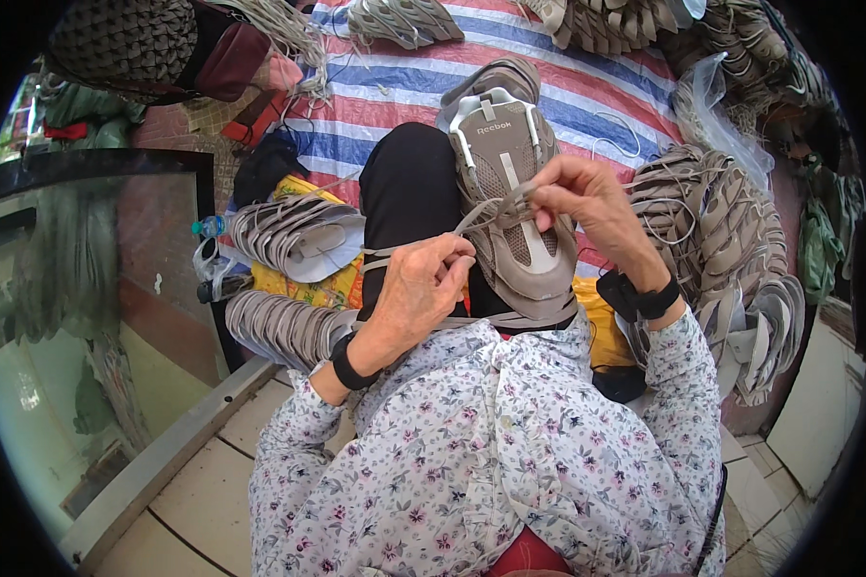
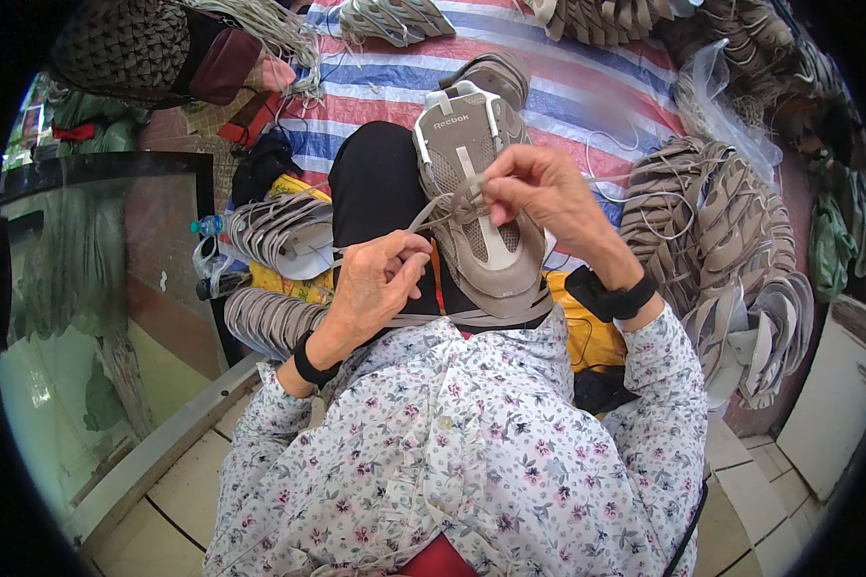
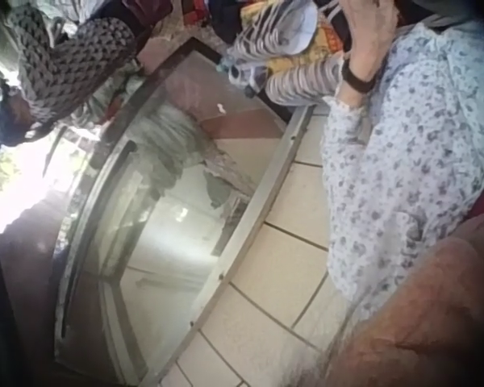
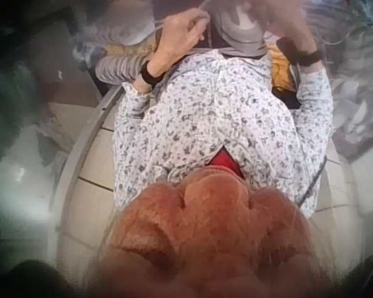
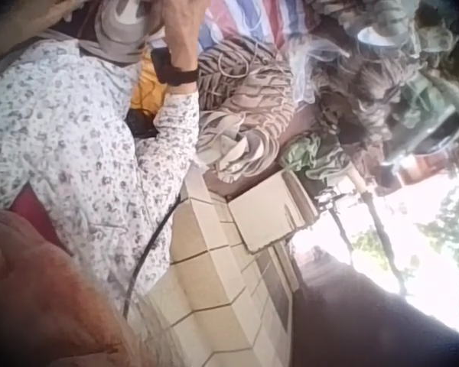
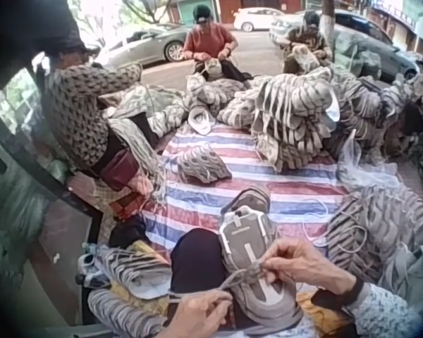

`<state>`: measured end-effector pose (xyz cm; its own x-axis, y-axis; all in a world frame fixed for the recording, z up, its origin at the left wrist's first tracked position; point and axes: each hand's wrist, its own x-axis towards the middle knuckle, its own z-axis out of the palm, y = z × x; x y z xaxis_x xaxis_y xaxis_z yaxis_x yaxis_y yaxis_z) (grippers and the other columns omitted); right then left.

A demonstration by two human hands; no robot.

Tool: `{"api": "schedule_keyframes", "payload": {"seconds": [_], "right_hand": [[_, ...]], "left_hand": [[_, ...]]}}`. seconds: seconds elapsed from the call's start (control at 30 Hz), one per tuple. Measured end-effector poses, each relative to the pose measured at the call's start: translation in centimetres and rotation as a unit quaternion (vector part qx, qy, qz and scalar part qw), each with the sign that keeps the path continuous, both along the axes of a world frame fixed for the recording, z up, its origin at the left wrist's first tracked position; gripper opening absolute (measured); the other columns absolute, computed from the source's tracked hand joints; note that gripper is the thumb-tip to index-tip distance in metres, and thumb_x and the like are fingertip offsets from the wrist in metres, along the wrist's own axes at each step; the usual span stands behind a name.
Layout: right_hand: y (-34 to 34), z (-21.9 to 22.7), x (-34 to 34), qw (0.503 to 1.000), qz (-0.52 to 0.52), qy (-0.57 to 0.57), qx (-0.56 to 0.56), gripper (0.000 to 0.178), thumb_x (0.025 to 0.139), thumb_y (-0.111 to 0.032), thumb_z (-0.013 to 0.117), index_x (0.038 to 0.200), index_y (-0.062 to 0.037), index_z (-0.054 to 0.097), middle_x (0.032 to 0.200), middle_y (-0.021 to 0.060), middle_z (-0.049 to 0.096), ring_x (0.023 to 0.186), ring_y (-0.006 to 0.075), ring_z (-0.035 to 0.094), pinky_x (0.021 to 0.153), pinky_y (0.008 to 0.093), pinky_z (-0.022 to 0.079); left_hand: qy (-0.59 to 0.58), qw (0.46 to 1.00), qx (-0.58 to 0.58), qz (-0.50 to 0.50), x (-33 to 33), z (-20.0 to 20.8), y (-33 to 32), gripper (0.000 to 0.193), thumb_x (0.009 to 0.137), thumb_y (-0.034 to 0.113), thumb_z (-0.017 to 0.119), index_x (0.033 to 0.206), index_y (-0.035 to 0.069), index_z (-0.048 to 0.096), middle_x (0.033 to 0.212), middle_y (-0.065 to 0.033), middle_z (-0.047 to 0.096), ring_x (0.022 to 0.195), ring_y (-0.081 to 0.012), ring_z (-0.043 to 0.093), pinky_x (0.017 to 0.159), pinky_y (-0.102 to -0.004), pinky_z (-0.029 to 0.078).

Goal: Lacing shoelaces into sneakers while working in an outdoor footwear assembly area.

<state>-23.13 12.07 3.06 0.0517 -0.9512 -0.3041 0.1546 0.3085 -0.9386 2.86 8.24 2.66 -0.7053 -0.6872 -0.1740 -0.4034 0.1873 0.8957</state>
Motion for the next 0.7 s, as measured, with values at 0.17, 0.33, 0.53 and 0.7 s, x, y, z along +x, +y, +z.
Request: {"api": "schedule_keyframes", "payload": {"seconds": [0.17,0.33,0.53,0.7], "right_hand": [[0.0,-0.5,-7.9,0.98,-0.137,-0.08,-0.117,0.014,0.097,-0.013,0.059,0.103,-0.0006,0.064,0.096,0.0085,0.068,0.086,0.0165,0.068,0.082,0.0296,0.055],[1.1,-0.7,-25.3,0.949,-0.214,-0.163,-0.167,0.018,0.098,-0.004,0.053,0.109,0.0072,0.061,0.119,0.0194,0.065,0.117,0.0262,0.061,0.109,0.0387,0.045],[1.5,5.9,-32.2,0.84,-0.526,-0.085,-0.103,0.022,0.099,-0.002,0.051,0.114,0.0141,0.056,0.133,0.0265,0.055,0.127,0.0317,0.053,0.116,0.0401,0.039],[0.6,11.2,-33.6,0.817,-0.562,-0.015,-0.129,0.031,0.101,-0.002,0.046,0.128,0.014,0.051,0.142,0.0249,0.048,0.134,0.0301,0.046,0.117,0.0358,0.035]], "left_hand": [[0.055,0.981,0.168,0.083,1.0,2.1,0.1,0.026,0.093,-0.004,0.057,0.118,-0.003,0.057,0.073,-0.0045,0.061,0.054,-0.0055,0.058,0.049,-0.0188,0.046],[0.046,0.976,0.199,0.074,2.4,4.3,-1.1,0.036,0.092,-0.002,0.06,0.127,-0.002,0.052,0.074,-0.0033,0.06,0.054,-0.0047,0.057,0.049,-0.0172,0.045],[-0.017,0.984,0.176,0.026,3.1,3.4,-2.4,0.036,0.091,0.001,0.062,0.126,-0.003,0.055,0.074,-0.0025,0.061,0.054,-0.0045,0.057,0.049,-0.0182,0.045],[-0.073,0.976,0.205,0.012,0.2,2.6,-2.7,0.032,0.1,0.025,0.055,0.101,-0.003,0.071,0.06,-0.0012,0.058,0.049,-0.0043,0.053,0.046,-0.0187,0.038]]}}
